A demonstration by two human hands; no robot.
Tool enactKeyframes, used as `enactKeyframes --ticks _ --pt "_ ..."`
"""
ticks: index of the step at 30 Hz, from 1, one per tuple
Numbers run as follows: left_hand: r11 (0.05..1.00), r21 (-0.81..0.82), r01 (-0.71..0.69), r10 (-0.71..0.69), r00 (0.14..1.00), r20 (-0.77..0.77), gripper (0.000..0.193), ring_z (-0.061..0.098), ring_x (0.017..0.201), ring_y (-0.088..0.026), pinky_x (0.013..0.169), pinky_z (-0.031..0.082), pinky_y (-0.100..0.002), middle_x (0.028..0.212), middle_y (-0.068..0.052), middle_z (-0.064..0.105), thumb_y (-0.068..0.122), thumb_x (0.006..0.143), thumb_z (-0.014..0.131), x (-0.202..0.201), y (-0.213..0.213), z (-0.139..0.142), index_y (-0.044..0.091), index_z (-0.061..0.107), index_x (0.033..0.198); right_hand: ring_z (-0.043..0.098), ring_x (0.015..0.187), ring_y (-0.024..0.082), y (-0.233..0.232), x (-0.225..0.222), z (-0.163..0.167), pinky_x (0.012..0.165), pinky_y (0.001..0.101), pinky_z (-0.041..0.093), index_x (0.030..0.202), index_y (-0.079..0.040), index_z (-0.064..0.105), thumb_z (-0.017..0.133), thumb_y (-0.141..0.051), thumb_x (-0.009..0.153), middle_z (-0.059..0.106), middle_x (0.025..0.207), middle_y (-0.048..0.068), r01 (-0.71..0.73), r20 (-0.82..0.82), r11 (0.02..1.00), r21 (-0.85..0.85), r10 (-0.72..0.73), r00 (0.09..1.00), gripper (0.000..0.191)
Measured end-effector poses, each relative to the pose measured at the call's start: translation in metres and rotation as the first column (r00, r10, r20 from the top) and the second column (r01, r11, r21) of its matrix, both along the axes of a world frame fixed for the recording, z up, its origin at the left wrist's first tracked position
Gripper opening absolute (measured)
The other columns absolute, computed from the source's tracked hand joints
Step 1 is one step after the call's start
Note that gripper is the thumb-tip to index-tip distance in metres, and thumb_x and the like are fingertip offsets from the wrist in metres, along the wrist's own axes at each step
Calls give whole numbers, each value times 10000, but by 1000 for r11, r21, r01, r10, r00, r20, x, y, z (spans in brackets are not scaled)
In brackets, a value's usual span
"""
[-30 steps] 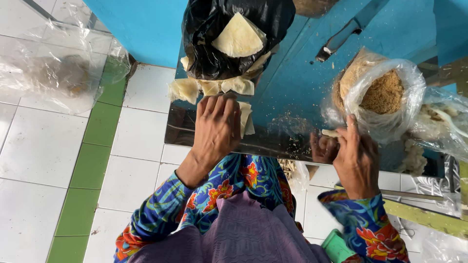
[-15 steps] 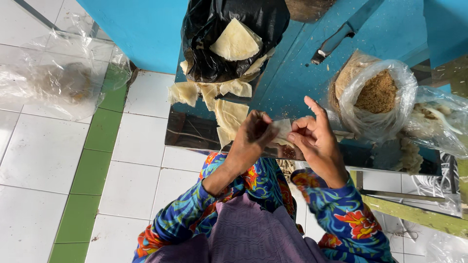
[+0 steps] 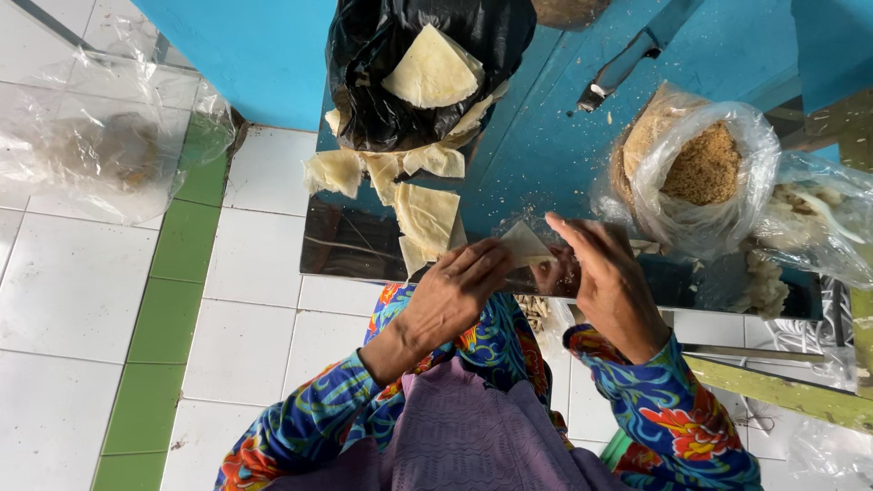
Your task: The person takes thin triangular dough sheets from a pile on a metal table, places a portion of brown crumbly filling from a plastic bag onto a sheet, and rolls the sheet by hand into a tight cylinder, setting finished rolls on the table. The person repeats this rolling cycle continuously throughout the episode.
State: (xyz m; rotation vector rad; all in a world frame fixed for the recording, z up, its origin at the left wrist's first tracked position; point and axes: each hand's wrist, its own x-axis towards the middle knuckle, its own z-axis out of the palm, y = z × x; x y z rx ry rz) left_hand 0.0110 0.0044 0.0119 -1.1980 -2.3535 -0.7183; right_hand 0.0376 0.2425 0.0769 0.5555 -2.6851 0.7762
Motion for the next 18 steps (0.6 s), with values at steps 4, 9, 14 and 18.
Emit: enactKeyframes --ticks 4,9,14,18 --pt "1000 -13 27 -27 1000 -1 419 544 1360 -271 1145 451 -407 1402 -118 604 141 957 679 8 -2 -3 2 651 1351 602 1120 271 29 22 -10 888 325 516 1404 -97 644 470 280 788 595 1244 159 133 8 991 14 -133 991 744" --pt "998 29 58 -59 998 18 435 551 1335 -269 1121 454 -425 1383 -105 610 146 937 688 8 -5 1 26 642 1353 501 1153 260 112 71 -37 1100 409 393 1370 -132 691 555 216 859 555 1219 95 584 -211 788 195 -547 810 633" --pt "997 31 64 -64 998 16 431 551 1333 -269 1122 458 -428 1378 -97 609 137 947 693 8 -2 0 26 641 1361 429 1153 305 181 91 -72 1064 442 303 1276 -176 769 718 84 803 498 1065 77 733 -323 523 434 -670 669 542" --pt "998 18 59 -59 998 1 439 549 1333 -267 1122 459 -429 1373 -95 612 127 935 691 7 -1 -3 25 641 1360 439 1127 254 196 74 -89 1064 415 285 1222 -217 755 755 29 837 507 1022 28 718 -344 414 559 -672 656 457"
